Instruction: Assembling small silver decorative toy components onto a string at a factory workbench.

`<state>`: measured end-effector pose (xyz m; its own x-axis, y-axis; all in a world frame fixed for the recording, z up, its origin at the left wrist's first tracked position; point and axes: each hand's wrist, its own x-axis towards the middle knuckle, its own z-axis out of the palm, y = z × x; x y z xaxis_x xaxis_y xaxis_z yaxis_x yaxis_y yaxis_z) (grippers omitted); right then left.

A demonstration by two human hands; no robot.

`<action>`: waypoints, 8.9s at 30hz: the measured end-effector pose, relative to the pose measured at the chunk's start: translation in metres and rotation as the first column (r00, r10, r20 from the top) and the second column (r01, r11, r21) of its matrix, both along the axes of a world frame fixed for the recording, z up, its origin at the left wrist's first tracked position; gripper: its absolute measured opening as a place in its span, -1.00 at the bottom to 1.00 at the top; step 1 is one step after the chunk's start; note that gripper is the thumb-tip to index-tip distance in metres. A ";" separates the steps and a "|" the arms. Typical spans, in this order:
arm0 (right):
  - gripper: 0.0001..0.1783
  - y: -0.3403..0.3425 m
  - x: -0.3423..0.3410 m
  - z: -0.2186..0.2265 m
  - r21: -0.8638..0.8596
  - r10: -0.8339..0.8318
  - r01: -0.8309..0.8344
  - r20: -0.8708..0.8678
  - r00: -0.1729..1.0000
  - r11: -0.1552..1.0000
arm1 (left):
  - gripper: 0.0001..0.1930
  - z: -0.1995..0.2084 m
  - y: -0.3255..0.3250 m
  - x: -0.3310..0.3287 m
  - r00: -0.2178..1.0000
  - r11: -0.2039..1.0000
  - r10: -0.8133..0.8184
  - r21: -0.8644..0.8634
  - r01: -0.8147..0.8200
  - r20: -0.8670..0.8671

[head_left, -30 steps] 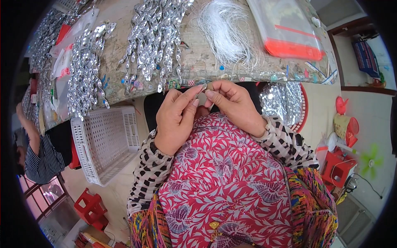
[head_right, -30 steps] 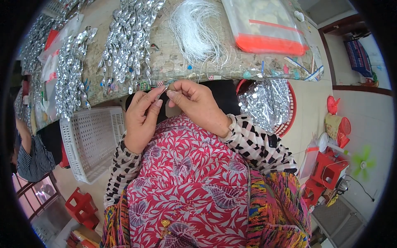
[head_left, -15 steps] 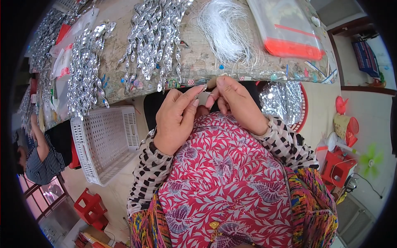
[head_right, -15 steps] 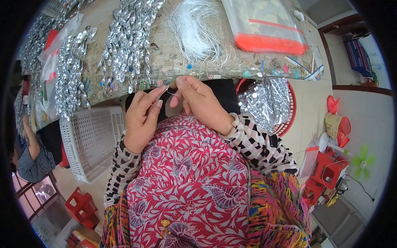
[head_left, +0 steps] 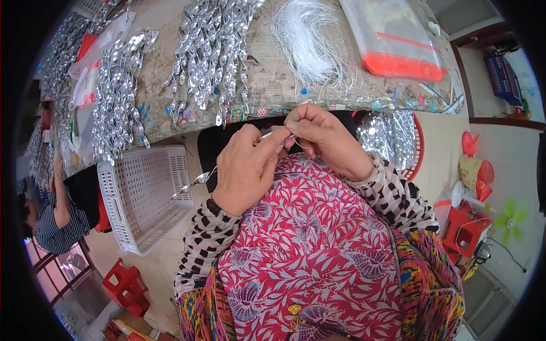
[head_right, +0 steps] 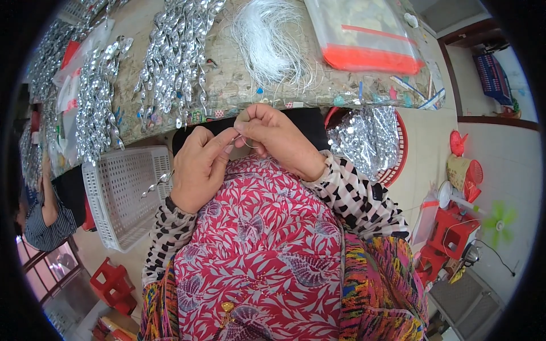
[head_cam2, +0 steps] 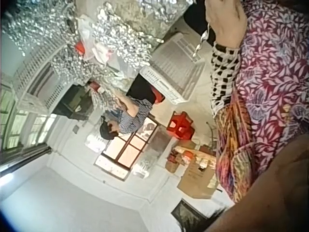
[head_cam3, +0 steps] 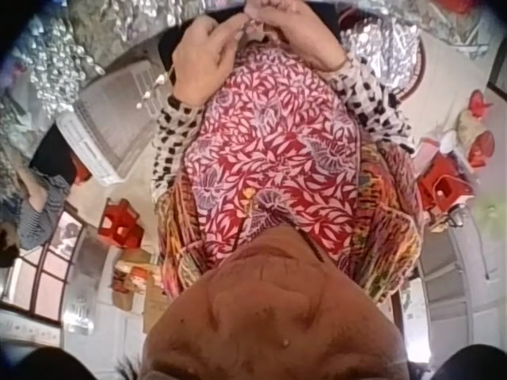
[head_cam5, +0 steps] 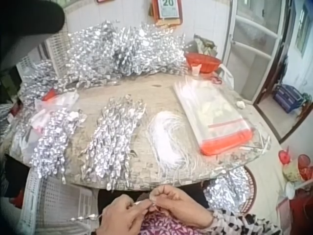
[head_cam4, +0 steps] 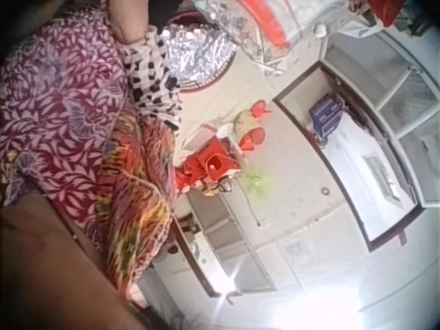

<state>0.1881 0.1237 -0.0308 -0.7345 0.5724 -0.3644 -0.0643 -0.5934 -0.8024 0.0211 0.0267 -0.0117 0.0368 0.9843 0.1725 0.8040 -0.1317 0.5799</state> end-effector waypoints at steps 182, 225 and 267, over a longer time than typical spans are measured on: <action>-0.89 -0.008 -0.001 -0.011 0.117 -0.058 0.032 0.223 0.973 0.993 | -0.70 -0.011 -0.009 0.001 0.955 0.976 0.015 0.213 0.050 -0.295; -0.90 -0.017 -0.001 -0.015 0.806 -0.297 -0.312 0.500 0.813 0.503 | -0.70 -0.009 -0.010 0.003 0.913 0.966 -0.015 0.229 0.119 -0.408; -0.87 0.025 0.080 -0.025 0.431 -0.321 0.146 0.367 0.873 0.890 | -0.70 -0.033 0.010 0.002 0.897 0.885 0.018 -0.424 0.191 0.442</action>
